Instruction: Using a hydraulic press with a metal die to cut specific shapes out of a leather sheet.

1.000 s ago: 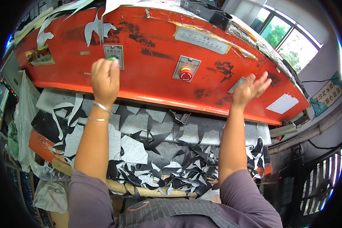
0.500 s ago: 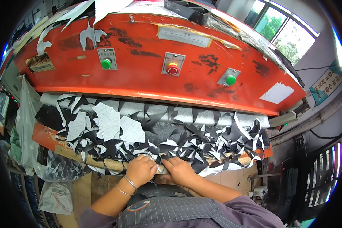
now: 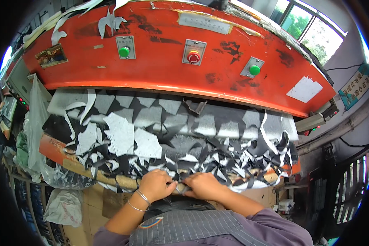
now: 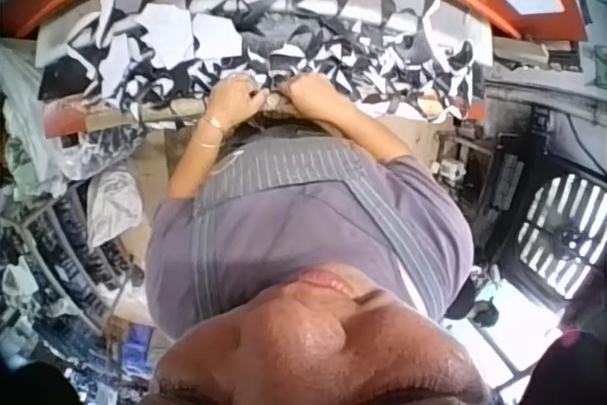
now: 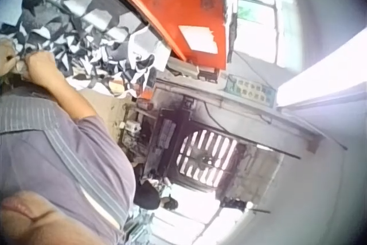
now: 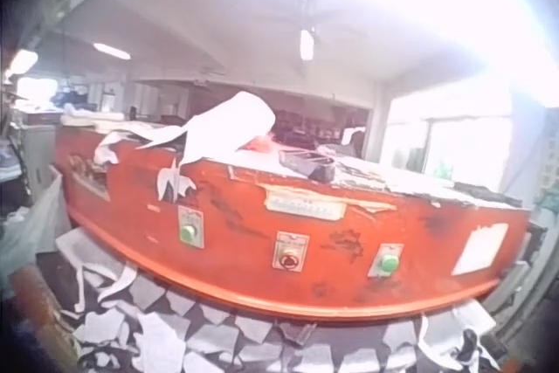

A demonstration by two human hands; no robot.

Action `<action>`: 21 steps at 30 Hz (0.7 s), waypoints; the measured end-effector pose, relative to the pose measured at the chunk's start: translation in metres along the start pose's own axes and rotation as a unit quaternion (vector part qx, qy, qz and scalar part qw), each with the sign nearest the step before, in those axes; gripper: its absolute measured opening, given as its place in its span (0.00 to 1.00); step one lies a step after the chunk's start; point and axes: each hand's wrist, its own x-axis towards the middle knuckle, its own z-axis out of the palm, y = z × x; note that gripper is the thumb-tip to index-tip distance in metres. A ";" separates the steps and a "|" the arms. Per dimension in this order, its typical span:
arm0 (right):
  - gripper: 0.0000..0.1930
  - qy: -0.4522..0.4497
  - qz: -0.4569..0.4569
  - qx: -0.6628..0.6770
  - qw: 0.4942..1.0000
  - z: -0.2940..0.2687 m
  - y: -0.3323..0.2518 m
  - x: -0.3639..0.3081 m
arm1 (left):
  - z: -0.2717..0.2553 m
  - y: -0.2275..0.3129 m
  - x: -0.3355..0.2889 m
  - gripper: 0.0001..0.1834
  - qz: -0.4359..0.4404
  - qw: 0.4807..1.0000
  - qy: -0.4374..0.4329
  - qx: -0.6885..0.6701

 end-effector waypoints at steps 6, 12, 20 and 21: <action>0.41 0.239 0.227 0.023 0.944 -0.123 0.077 0.121 | -0.030 -0.035 0.144 0.12 0.003 0.999 0.049 -0.008; 0.42 0.173 0.342 -0.010 0.924 -0.141 0.134 0.216 | 0.005 -0.057 0.253 0.17 -0.111 0.973 0.134 0.149; 0.24 0.263 0.246 0.136 0.923 -0.135 0.198 0.186 | -0.005 -0.060 0.198 0.12 -0.048 0.988 0.002 0.147; 0.29 0.241 0.240 0.098 0.935 -0.139 0.181 0.186 | -0.011 -0.062 0.186 0.13 -0.058 0.990 -0.017 0.128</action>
